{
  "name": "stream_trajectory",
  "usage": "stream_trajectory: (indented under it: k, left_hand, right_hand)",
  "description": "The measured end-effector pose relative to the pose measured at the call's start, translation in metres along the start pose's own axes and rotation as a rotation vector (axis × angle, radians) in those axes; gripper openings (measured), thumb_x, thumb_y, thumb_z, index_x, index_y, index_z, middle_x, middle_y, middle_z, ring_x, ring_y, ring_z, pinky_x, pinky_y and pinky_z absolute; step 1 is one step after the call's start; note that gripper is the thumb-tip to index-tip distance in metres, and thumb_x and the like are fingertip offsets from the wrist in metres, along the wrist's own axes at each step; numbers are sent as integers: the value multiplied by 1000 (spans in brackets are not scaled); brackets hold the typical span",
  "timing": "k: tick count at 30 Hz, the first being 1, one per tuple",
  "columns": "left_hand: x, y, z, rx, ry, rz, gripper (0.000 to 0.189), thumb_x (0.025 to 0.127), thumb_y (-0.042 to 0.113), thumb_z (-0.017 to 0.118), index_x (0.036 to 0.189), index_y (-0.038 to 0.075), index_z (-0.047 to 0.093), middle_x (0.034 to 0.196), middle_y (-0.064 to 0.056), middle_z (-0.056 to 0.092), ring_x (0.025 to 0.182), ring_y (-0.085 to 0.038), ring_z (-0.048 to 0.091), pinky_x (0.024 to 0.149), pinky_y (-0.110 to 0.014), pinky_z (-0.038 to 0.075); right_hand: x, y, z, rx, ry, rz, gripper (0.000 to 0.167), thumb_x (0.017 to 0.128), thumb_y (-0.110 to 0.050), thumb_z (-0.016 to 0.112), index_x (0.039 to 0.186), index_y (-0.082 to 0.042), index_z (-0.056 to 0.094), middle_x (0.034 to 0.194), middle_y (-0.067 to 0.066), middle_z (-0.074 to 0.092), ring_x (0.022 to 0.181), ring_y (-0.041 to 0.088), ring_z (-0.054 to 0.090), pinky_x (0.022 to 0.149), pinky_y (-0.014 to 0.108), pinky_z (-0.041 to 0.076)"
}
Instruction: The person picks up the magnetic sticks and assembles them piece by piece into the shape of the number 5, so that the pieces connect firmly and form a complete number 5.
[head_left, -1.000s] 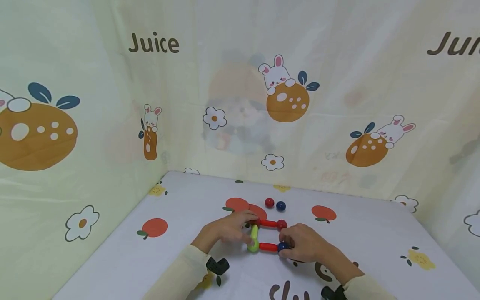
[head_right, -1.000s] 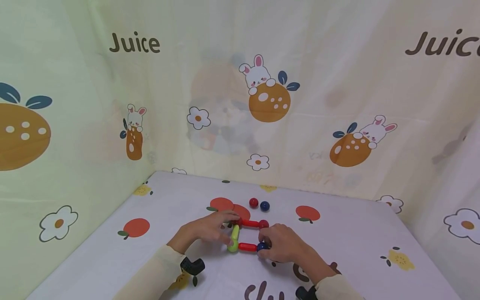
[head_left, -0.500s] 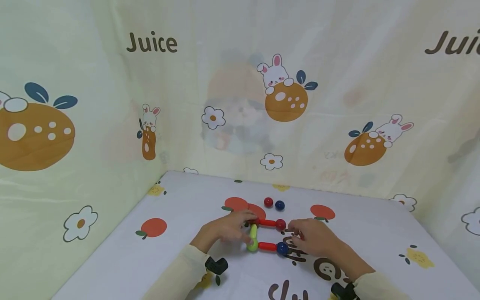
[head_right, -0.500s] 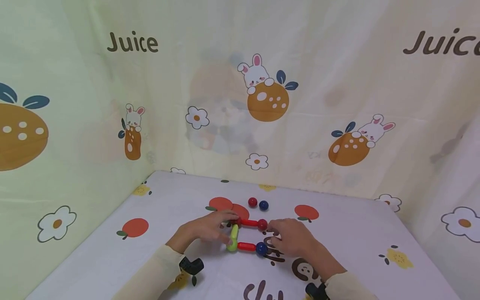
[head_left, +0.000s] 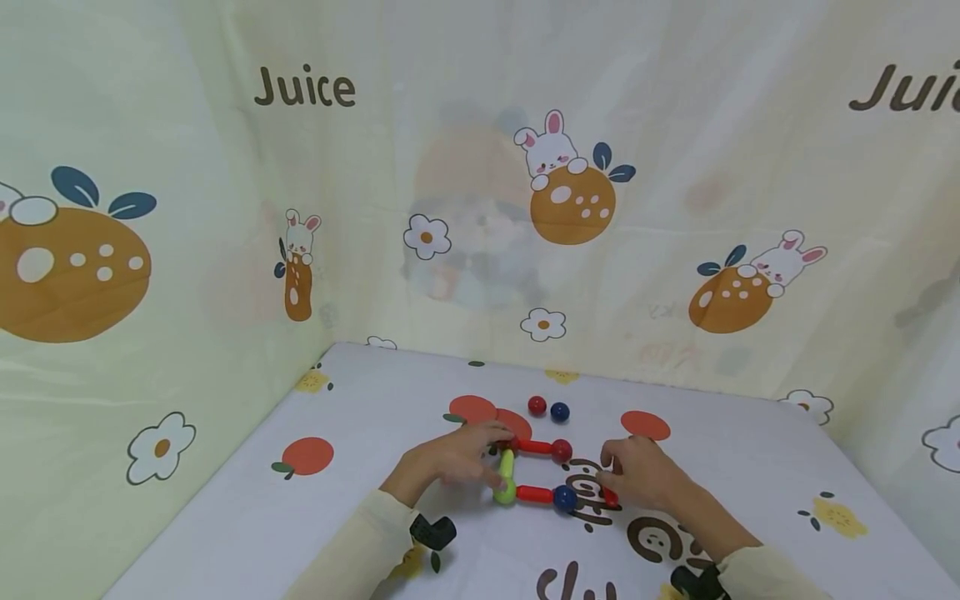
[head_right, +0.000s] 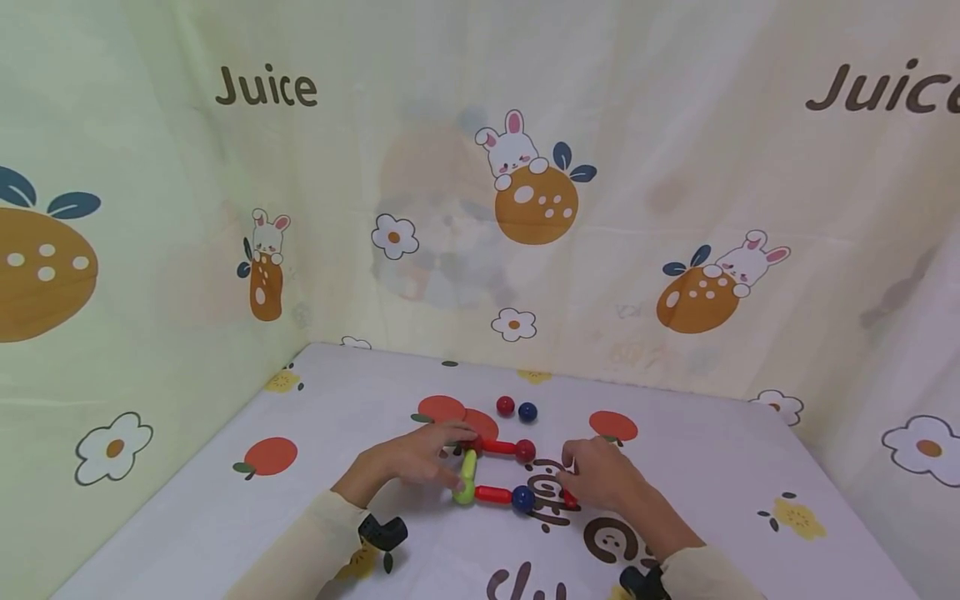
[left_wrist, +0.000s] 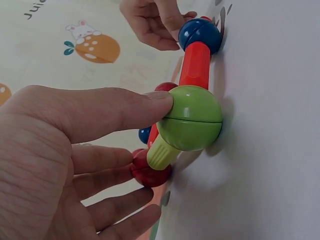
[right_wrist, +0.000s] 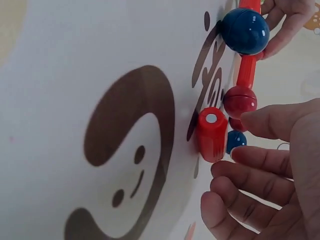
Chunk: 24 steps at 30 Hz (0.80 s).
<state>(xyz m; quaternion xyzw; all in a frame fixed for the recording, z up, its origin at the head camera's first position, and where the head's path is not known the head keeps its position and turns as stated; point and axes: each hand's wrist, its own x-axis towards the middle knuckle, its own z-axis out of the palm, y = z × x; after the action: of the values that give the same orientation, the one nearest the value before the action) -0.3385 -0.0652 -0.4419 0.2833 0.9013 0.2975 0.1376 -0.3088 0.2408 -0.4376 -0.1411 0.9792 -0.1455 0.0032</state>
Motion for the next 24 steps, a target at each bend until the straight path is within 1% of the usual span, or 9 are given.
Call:
stream_trajectory:
  k: [5,13,18,24]
  left_hand:
    - [0,0,0,7,3,-2,79,82,29,85,151,17,48,152,4,47,137,-19,45,110,-47,44]
    - [-2,0,0,17,3,1,79,82,29,84,151,17,48,152,4,48,137,-18,45,111,-47,43]
    - [-3,0,-1,22,4,-3,79,83,31,84,152,18,47,152,5,47,139,-18,44,112,-47,42]
    - [-3,0,0,32,7,-3,79,83,32,84,152,19,47,152,6,48,140,-18,43,111,-46,43]
  right_hand:
    - [0,2,6,35,10,32,14,85,-19,80,88,-12,68,71,-2,56,69,16,50,58,30,45]
    - [-1,-1,15,72,-7,97,18,85,-18,81,93,-10,67,69,1,56,63,16,52,55,30,44]
    - [-1,-5,15,70,-13,108,17,86,-15,78,96,-7,67,71,2,56,63,17,52,55,30,44]
    - [-3,-6,16,75,14,125,17,85,-14,78,95,-6,67,69,2,55,61,16,52,53,29,45]
